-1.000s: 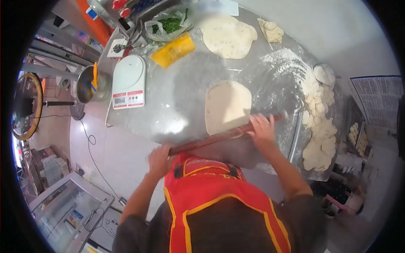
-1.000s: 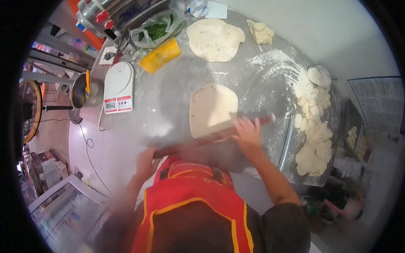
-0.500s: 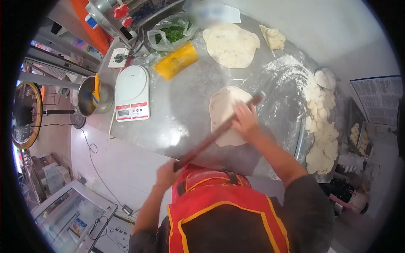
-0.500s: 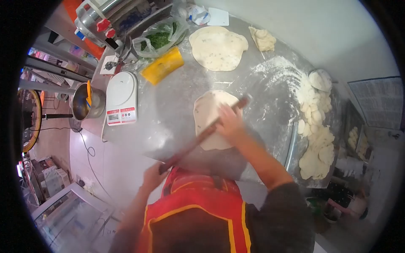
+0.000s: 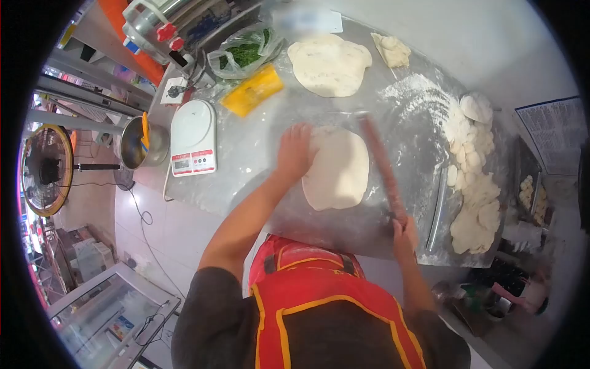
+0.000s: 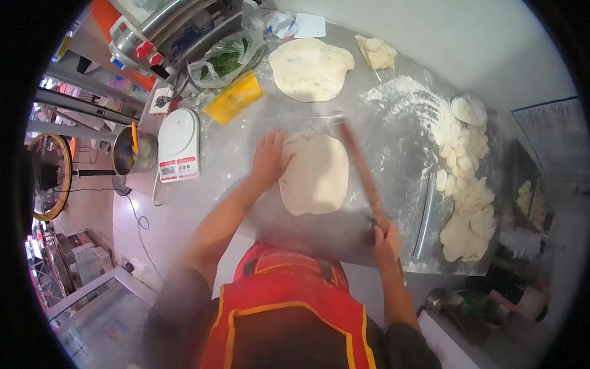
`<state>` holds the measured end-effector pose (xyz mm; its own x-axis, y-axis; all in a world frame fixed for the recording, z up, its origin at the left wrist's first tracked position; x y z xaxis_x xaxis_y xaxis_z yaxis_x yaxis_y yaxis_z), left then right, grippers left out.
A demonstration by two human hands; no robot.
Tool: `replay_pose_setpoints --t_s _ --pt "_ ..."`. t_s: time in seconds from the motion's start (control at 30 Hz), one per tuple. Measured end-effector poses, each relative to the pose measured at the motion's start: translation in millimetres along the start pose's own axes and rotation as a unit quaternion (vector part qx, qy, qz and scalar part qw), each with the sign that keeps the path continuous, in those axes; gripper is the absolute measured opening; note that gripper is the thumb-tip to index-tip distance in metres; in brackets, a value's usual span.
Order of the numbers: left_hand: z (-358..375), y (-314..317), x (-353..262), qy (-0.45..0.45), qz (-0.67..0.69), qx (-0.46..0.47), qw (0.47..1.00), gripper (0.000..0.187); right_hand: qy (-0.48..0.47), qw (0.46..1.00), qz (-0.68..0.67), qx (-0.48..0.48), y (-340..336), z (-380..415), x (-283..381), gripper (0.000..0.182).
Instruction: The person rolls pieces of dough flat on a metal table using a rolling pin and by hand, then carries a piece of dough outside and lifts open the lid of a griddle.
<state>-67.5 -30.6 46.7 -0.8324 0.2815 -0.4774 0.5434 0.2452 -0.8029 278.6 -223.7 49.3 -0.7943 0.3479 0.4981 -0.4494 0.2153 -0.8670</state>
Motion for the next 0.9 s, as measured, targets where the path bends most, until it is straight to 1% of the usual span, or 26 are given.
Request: replay_pose_setpoints --t_s 0.03,0.07,0.13,0.17,0.23,0.27,0.3,0.37,0.43,0.47,0.5,0.57,0.6,0.63,0.67,0.7,0.77,0.83,0.87,0.9 --pt "-7.1 23.7 6.4 -0.042 0.012 0.047 0.998 0.057 0.095 0.995 0.009 -0.016 -2.9 2.0 -18.1 0.037" --pt "-14.8 41.8 8.9 -0.083 0.023 0.094 0.992 0.058 0.113 0.993 0.016 -0.033 -3.9 -1.1 -30.7 0.038" --pt "-39.1 57.1 -1.2 -0.109 0.008 0.156 0.982 0.057 0.15 0.986 0.026 -0.071 -3.0 -10.9 -48.0 0.041" --pt "-46.4 61.5 -5.5 -0.12 0.0 0.19 0.974 0.057 0.102 0.986 0.07 -0.111 -3.2 -12.9 -47.1 0.044" --pt "-56.8 69.8 -6.3 -0.086 0.0 0.273 0.958 0.051 0.003 0.969 0.16 -0.188 0.0 -25.5 -31.7 0.05" --pt "-57.8 71.8 -5.6 -0.069 0.0 0.312 0.948 0.047 -0.015 0.978 0.113 -0.172 4.5 -34.5 -9.5 0.054" --pt "-55.5 68.3 -7.5 -0.018 0.029 0.304 0.952 0.043 -0.035 0.985 0.066 -0.157 12.3 -41.9 18.3 0.059" --pt "-42.1 53.3 -9.2 0.082 0.088 0.284 0.951 0.035 -0.086 0.987 -0.058 -0.121 70.9 -43.1 35.0 0.064" --pt "-32.1 22.0 -20.4 0.015 0.135 0.324 0.936 0.033 -0.012 0.984 -0.169 -0.05 108.8 -53.4 68.8 0.068" --pt "-32.3 9.8 -23.8 -0.018 0.158 0.34 0.927 0.032 -0.01 0.979 -0.201 -0.036 122.5 -59.9 81.5 0.066" --pt "-32.4 5.6 -23.7 -0.007 0.174 0.354 0.919 0.032 -0.008 0.972 -0.233 -0.023 131.3 -67.1 88.6 0.065" --pt "-33.0 -2.0 -24.1 0.015 0.206 0.383 0.9 0.034 -0.093 0.989 -0.106 0.042 123.8 -85.4 109.0 0.058" --pt "-35.0 -7.6 -25.9 -0.019 0.238 0.425 0.873 0.034 -0.135 0.987 -0.041 0.075 121.1 -90.5 116.3 0.054" --pt "-41.5 -17.8 -30.6 -0.051 0.268 0.465 0.842 0.035 -0.113 0.976 -0.132 0.13 127.2 -94.7 111.1 0.051" --pt "-49.9 -28.8 -37.1 -0.082 0.296 0.503 0.808 0.036 -0.09 0.954 -0.223 0.182 132.8 -99.4 102.2 0.048" --pt "-63.4 -41.4 -46.2 -0.072 0.289 0.504 0.811 0.036 -0.067 0.92 -0.31 0.231 134.7 -102.3 95.2 0.045" --pt "-94.4 -61.9 -67.4 -0.051 0.274 0.504 0.818 0.035 0.081 0.849 -0.418 0.312 63.6 -109.7 123.8 0.038" --pt "-131.4 -67.6 -78.9 -0.029 0.245 0.361 0.899 0.034 0.045 0.861 -0.469 0.192 16.1 -133.9 131.6 0.035" --pt "-152.6 -57.4 -83.3 -0.027 0.308 0.356 0.882 0.033 0.04 0.89 -0.429 0.15 -8.7 -151.7 129.5 0.034" --pt "-173.8 -46.7 -88.3 -0.024 0.37 0.349 0.861 0.031 0.016 0.903 -0.417 0.105 -22.8 -167.7 129.2 0.032"
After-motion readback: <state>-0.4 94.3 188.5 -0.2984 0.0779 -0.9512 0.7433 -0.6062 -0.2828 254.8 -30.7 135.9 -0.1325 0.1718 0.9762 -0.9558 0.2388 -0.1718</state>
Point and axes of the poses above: each hand's wrist, its own z-axis away from the middle knuckle, its own y-axis out of the palm, x = y × z, the point moved 4 cm from there along -z, towards the middle knuckle, and after that the axes turned 10 degrees about -x, right-handed, at the moved point
